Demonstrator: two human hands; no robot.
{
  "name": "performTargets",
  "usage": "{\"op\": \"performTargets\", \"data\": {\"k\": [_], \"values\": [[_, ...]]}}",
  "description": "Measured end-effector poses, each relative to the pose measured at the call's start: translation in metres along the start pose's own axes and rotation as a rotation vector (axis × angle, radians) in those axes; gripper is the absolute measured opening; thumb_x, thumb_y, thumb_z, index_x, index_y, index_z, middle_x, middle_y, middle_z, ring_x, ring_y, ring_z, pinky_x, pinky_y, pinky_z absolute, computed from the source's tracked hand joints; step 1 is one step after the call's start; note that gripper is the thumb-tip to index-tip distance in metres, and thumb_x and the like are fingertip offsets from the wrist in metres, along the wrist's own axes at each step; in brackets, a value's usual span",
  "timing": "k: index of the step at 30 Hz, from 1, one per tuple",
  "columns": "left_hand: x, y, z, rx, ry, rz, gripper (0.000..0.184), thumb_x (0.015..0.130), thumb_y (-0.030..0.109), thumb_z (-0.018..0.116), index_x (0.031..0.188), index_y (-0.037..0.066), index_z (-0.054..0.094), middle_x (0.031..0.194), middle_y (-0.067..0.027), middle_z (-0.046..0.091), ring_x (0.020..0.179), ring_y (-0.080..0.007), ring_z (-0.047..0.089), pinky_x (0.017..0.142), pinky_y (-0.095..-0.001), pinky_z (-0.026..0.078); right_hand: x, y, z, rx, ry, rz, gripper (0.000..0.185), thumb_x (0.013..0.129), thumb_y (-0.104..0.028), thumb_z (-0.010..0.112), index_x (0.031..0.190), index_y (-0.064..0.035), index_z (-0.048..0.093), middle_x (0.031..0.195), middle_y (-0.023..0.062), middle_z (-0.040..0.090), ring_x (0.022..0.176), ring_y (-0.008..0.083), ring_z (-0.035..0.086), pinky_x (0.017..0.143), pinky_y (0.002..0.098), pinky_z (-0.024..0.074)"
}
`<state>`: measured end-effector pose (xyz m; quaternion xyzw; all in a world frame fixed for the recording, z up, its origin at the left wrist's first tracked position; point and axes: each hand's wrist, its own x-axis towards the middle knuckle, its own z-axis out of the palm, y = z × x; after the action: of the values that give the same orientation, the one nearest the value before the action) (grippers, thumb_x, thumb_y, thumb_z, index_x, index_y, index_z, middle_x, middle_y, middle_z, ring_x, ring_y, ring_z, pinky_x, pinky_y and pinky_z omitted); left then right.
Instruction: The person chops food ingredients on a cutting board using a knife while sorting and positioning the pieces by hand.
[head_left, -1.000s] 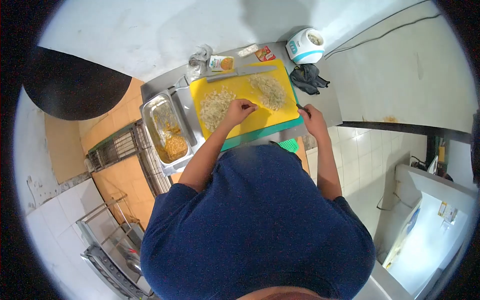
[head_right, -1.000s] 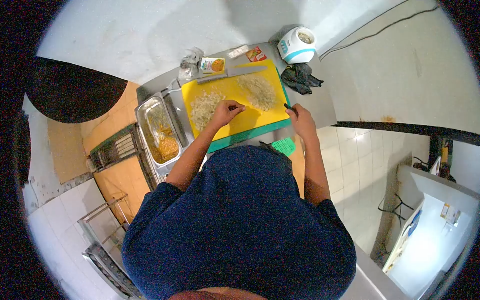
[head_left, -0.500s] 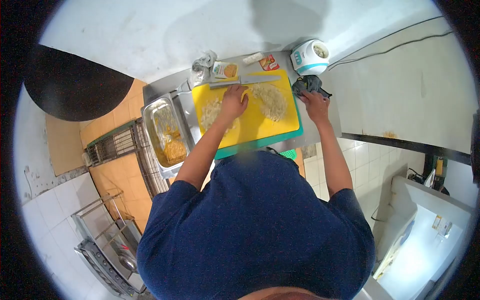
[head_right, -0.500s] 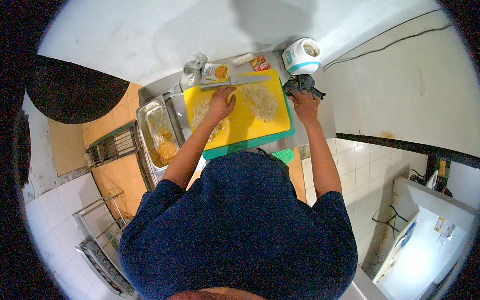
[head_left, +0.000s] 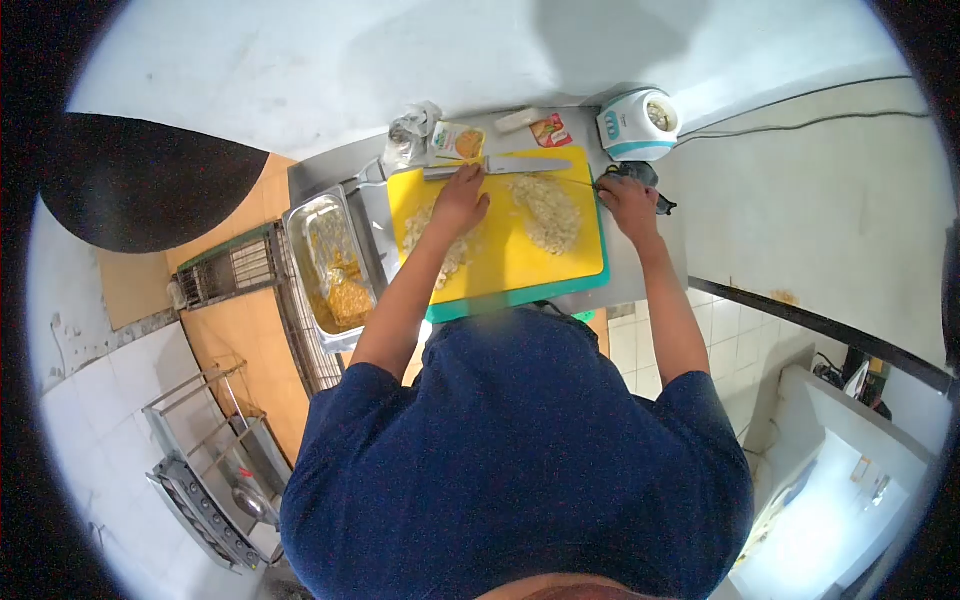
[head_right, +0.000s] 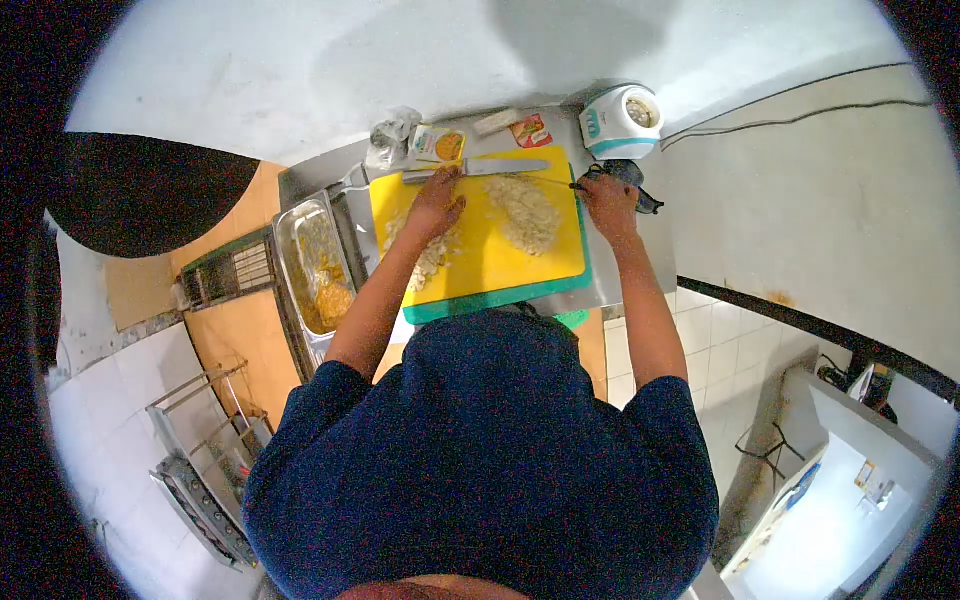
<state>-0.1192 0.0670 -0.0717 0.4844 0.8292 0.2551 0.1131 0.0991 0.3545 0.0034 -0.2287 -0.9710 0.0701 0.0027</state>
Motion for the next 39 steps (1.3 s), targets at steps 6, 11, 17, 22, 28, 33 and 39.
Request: {"op": "performTargets", "data": {"k": [6,11,17,22,28,33,39], "values": [[-0.001,0.017,0.006,0.148,0.003,-0.033,0.059,0.089,0.023,0.058,0.14,-0.004,0.044,0.141,-0.0261,0.048,0.133,-0.0436,0.042,0.111,-0.0487,0.037,-0.013,0.029,0.002,0.101,-0.02,0.1,0.026,0.094,-0.035,0.061,0.117,-0.0246,0.069,0.102,0.0053,0.066,0.106,0.0262,0.061,0.087,0.0508,0.0369],[-0.008,0.041,0.015,-0.227,0.063,-0.13,0.055,0.089,0.019,0.059,0.138,-0.002,0.046,0.139,-0.0283,0.049,0.129,-0.0438,0.046,0.111,-0.0488,0.036,-0.028,0.052,0.014,0.1,0.001,0.168,0.028,0.095,-0.038,0.06,0.118,-0.0245,0.069,0.102,0.0035,0.066,0.106,0.0256,0.062,0.087,0.0501,0.0373],[-0.005,0.044,0.04,-0.354,0.204,-0.162,0.055,0.09,0.017,0.059,0.139,-0.001,0.044,0.139,-0.0277,0.049,0.131,-0.044,0.044,0.113,-0.0489,0.034,-0.042,0.062,0.019,0.055,-0.02,0.227,0.029,0.095,-0.041,0.06,0.115,-0.0225,0.07,0.103,0.0021,0.067,0.106,0.0249,0.062,0.087,0.0507,0.0379],[0.003,0.05,0.058,-0.393,0.176,-0.148,0.057,0.09,0.015,0.057,0.143,-0.002,0.042,0.144,-0.027,0.043,0.136,-0.0418,0.039,0.115,-0.0462,0.031,-0.035,0.05,0.021,0.096,-0.063,0.215,0.029,0.093,-0.04,0.062,0.115,-0.022,0.07,0.102,0.0048,0.067,0.104,0.0261,0.062,0.088,0.0523,0.0379],[0.008,0.062,0.078,-0.598,0.174,-0.116,0.057,0.095,0.013,0.052,0.148,-0.001,0.036,0.153,-0.0242,0.036,0.145,-0.0371,0.029,0.121,-0.0425,0.022,-0.036,0.018,0.026,0.113,-0.057,0.19,0.028,0.092,-0.036,0.064,0.115,-0.0211,0.07,0.101,0.0067,0.067,0.103,0.0288,0.062,0.086,0.0532,0.038],[0.0,0.069,0.078,-0.746,0.12,-0.179,0.056,0.098,0.017,0.049,0.148,-0.002,0.035,0.154,-0.023,0.035,0.146,-0.0348,0.029,0.121,-0.04,0.02,-0.059,0.012,0.034,0.214,0.014,0.169,0.029,0.093,-0.036,0.062,0.117,-0.0214,0.07,0.102,0.0071,0.065,0.104,0.0291,0.061,0.086,0.0528,0.0374],[-0.01,0.077,0.078,-0.878,0.094,-0.19,0.053,0.1,0.022,0.046,0.145,-0.006,0.04,0.153,-0.0241,0.037,0.146,-0.0332,0.03,0.121,-0.0388,0.02,-0.084,-0.005,0.032,0.135,-0.036,0.237,0.03,0.095,-0.038,0.058,0.119,-0.0232,0.069,0.099,0.0057,0.063,0.103,0.0271,0.06,0.085,0.0518,0.0365]]}}
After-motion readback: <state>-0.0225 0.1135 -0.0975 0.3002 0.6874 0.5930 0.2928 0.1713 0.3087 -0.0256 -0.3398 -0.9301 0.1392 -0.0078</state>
